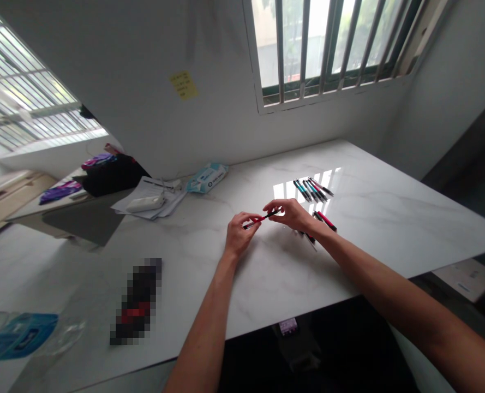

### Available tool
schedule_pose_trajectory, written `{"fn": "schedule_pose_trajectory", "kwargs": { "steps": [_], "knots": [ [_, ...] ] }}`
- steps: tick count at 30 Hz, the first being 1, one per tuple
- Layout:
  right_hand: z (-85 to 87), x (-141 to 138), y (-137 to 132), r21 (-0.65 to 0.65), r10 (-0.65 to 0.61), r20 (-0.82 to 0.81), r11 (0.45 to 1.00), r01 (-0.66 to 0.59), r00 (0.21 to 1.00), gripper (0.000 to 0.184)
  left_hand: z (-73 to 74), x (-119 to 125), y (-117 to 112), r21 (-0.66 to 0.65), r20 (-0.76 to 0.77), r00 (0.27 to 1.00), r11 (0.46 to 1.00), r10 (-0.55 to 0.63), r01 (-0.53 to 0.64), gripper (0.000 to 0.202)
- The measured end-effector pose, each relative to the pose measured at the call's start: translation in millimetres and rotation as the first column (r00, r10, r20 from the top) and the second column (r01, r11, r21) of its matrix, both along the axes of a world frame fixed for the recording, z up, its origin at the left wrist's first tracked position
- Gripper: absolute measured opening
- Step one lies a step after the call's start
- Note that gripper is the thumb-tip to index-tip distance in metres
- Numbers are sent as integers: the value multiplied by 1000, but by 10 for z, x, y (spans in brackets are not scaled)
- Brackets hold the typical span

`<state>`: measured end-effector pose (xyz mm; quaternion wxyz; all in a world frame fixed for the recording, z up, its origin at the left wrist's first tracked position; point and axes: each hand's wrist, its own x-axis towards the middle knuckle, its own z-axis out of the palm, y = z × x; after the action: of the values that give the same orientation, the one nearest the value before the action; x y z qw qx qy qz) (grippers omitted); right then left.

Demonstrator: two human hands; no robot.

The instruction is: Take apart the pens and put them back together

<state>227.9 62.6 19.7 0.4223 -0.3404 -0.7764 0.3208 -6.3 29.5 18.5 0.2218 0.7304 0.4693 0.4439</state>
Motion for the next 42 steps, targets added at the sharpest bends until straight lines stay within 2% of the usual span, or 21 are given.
{"fn": "schedule_pose_trajectory", "kwargs": {
  "steps": [5,12,15,19,21,36,42],
  "knots": [
    [-18,-6,-13,-27,63,-20,998,-64,998,20,15,13,-15,24,-64,998,999,-22,23,15],
    [36,12,-29,-88,-17,76,996,24,997,26,3,9,-6,44,-51,998,999,-26,28,12],
    [65,55,-17,-53,-6,76,999,10,997,31,4,8,-8,41,-39,999,999,-24,26,12],
    [89,107,7,-3,-40,128,999,41,991,16,17,-1,-12,34,3,1000,999,-9,9,13],
    [93,116,7,-13,-53,163,998,56,985,16,22,-5,-10,30,14,1000,1000,-3,2,12],
    [130,115,-23,-80,-11,196,996,27,981,27,-1,-6,2,28,36,999,999,-23,22,12],
    [136,121,-27,-94,-7,223,995,29,975,24,4,-9,1,20,40,999,999,-29,29,11]
  ]
}}
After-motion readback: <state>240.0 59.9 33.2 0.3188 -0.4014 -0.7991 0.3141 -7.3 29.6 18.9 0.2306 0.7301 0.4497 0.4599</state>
